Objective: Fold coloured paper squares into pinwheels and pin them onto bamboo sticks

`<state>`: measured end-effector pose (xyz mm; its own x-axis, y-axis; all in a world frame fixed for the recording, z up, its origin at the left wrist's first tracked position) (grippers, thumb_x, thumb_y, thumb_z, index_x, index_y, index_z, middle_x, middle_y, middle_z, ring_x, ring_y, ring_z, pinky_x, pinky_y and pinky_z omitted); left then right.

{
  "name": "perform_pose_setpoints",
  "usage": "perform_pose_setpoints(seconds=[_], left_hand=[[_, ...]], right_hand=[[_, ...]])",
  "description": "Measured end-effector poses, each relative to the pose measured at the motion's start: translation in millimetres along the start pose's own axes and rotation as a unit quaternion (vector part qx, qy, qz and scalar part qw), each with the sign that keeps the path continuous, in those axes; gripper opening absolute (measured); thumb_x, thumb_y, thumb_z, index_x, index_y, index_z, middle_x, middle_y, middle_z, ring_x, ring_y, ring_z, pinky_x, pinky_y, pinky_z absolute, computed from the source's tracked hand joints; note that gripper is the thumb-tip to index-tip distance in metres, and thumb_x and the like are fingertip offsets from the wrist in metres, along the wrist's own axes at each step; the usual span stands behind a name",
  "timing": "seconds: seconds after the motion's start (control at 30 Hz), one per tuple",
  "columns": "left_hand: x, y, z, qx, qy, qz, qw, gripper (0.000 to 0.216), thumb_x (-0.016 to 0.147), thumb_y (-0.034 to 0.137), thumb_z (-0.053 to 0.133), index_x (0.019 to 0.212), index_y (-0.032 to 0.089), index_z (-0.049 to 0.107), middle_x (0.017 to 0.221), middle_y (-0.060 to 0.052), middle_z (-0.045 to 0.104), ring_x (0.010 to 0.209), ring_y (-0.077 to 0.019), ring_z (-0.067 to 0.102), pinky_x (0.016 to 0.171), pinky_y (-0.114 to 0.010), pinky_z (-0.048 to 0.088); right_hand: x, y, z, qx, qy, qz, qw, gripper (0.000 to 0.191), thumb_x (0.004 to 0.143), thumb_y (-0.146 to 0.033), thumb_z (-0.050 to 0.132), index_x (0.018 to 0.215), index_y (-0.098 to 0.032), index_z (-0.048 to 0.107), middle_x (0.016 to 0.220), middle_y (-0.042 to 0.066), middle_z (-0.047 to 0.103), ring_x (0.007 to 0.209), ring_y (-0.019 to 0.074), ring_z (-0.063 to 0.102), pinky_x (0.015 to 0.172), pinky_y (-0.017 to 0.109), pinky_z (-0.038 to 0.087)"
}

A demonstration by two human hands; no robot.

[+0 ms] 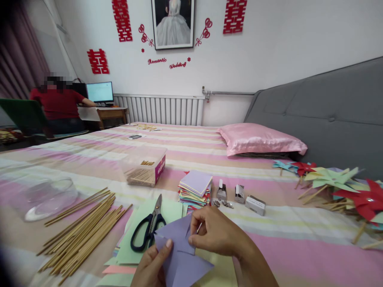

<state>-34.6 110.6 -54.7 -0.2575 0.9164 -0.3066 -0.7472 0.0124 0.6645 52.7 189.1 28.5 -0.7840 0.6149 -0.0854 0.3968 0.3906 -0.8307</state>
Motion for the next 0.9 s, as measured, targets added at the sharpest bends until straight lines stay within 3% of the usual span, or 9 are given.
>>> perform_pose_setpoints(seconds=[0.33,0.43,0.6,0.77,0.9], left_hand=[[1,-3,2,-0.008,-0.024,0.002,1.000,0.025,0.055,0.032,0.079,0.070,0.012,0.073,0.050,-0.006,0.067,0.061,-0.0217,0.064,0.059,-0.029,0.049],[2,-3,2,-0.005,-0.020,0.007,1.000,0.032,0.053,0.039,0.079,0.070,0.012,0.072,0.048,-0.005,0.066,0.058,-0.0210,0.063,0.057,-0.029,0.049],[3,-1,-2,0.000,0.000,0.009,1.000,0.024,0.056,0.030,0.079,0.070,0.013,0.072,0.049,-0.004,0.067,0.052,-0.0180,0.062,0.056,-0.027,0.048],[4,0,-6,0.015,0.012,0.014,1.000,0.024,0.055,0.031,0.079,0.069,0.013,0.072,0.049,-0.004,0.067,0.054,-0.0182,0.063,0.056,-0.026,0.048],[5,-1,-7,0.020,0.009,0.019,1.000,0.024,0.056,0.031,0.079,0.069,0.013,0.072,0.047,-0.004,0.066,0.053,-0.0182,0.062,0.057,-0.027,0.048]], right_hand=[[0,-5,-1,-0.022,0.025,-0.010,0.999,0.004,0.062,-0.012,0.055,0.061,-0.015,0.053,0.052,-0.004,0.051,0.048,0.0078,0.046,0.042,0.015,0.029],[-1,-3,0,0.007,-0.005,-0.006,1.000,0.005,0.063,-0.013,0.058,0.068,-0.015,0.060,0.055,-0.003,0.056,0.050,0.0090,0.051,0.044,0.015,0.033],[-9,0,2,0.096,-0.104,-0.024,0.990,0.015,0.068,-0.019,0.063,0.081,-0.015,0.069,0.069,0.001,0.065,0.061,0.0117,0.060,0.054,0.017,0.041],[-9,13,6,0.144,-0.148,-0.018,0.978,0.020,0.066,-0.027,0.071,0.081,-0.013,0.072,0.074,0.004,0.067,0.065,0.0125,0.061,0.057,0.019,0.042],[-5,20,14,0.178,-0.158,-0.002,0.971,0.022,0.063,-0.030,0.074,0.075,-0.012,0.072,0.065,0.003,0.066,0.059,0.0105,0.058,0.055,0.018,0.040]])
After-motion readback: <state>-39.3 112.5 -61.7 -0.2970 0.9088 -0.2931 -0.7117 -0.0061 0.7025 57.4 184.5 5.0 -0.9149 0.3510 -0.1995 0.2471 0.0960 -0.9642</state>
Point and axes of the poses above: each hand's wrist, its own x-axis towards the middle knuckle, its own z-axis out of the palm, y = z × x, the point moved 8 cm from there along x, towards the middle knuckle
